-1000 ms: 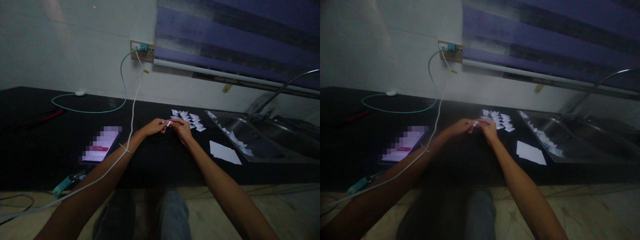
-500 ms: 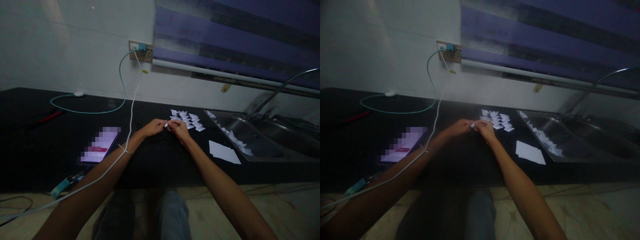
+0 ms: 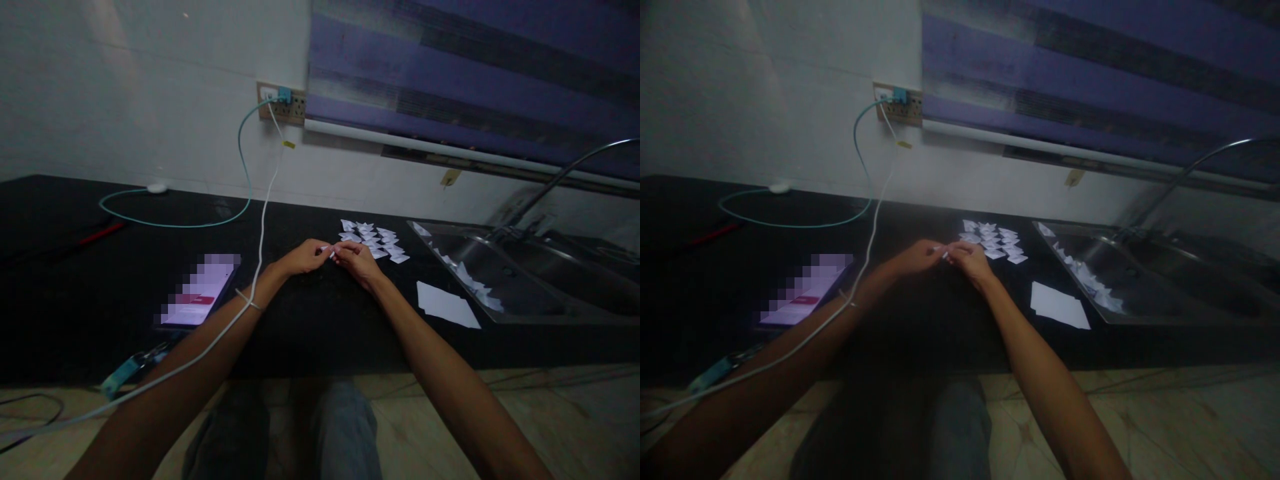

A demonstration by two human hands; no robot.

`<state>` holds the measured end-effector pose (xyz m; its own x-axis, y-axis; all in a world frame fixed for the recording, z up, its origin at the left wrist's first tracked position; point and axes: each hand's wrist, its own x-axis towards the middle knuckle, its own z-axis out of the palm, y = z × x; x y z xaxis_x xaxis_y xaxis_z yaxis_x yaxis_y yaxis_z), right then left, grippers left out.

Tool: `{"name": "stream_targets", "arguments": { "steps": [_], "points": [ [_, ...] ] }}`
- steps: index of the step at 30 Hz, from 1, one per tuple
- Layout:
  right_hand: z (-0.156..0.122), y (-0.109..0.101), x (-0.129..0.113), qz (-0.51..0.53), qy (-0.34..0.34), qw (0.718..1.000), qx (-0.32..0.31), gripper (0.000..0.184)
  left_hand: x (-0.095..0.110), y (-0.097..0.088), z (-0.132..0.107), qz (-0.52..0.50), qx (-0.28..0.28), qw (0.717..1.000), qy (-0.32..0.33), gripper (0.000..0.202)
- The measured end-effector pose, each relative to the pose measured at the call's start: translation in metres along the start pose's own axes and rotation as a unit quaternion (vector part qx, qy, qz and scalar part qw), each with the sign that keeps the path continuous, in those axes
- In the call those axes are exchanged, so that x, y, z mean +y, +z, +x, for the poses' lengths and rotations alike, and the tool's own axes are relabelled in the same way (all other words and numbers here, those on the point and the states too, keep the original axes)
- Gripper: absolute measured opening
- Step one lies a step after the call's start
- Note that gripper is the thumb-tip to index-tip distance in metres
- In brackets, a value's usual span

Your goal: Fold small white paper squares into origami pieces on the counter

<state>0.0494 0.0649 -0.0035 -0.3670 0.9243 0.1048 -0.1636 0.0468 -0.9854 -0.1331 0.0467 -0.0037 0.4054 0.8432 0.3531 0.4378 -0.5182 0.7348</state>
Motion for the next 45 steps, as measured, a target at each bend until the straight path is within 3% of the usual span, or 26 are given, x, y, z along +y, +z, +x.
{"name": "stream_targets", "arguments": {
  "steps": [6, 11, 18, 29, 35, 39, 45],
  "points": [
    [0.003, -0.006, 0.006, -0.035, -0.032, 0.999, -0.009, 0.031, 0.004, -0.002, -0.001, 0.000, -0.005, 1.000, -0.003, 0.043],
    [0.004, -0.006, 0.004, -0.040, -0.046, 0.998, -0.001, 0.027, 0.003, -0.005, -0.001, -0.049, -0.041, 0.997, -0.032, 0.045],
    [0.005, -0.004, -0.002, 0.054, 0.048, 0.997, 0.030, 0.021, 0.000, -0.007, -0.002, -0.096, -0.036, 0.994, -0.036, 0.044],
    [0.006, -0.006, 0.007, -0.034, -0.009, 0.999, 0.008, 0.026, -0.003, -0.008, -0.001, -0.112, -0.035, 0.992, -0.043, 0.043],
    [0.007, -0.005, 0.007, -0.013, -0.015, 1.000, 0.008, 0.027, -0.004, -0.008, 0.002, -0.146, -0.024, 0.987, -0.061, 0.041],
    [0.006, -0.004, 0.005, -0.003, -0.006, 1.000, 0.011, 0.031, -0.010, -0.008, 0.004, -0.170, -0.004, 0.982, -0.082, 0.052],
    [0.007, -0.001, 0.004, -0.016, -0.015, 1.000, 0.022, 0.024, -0.014, -0.007, 0.008, -0.177, -0.019, 0.979, -0.102, 0.057]
  ]
}}
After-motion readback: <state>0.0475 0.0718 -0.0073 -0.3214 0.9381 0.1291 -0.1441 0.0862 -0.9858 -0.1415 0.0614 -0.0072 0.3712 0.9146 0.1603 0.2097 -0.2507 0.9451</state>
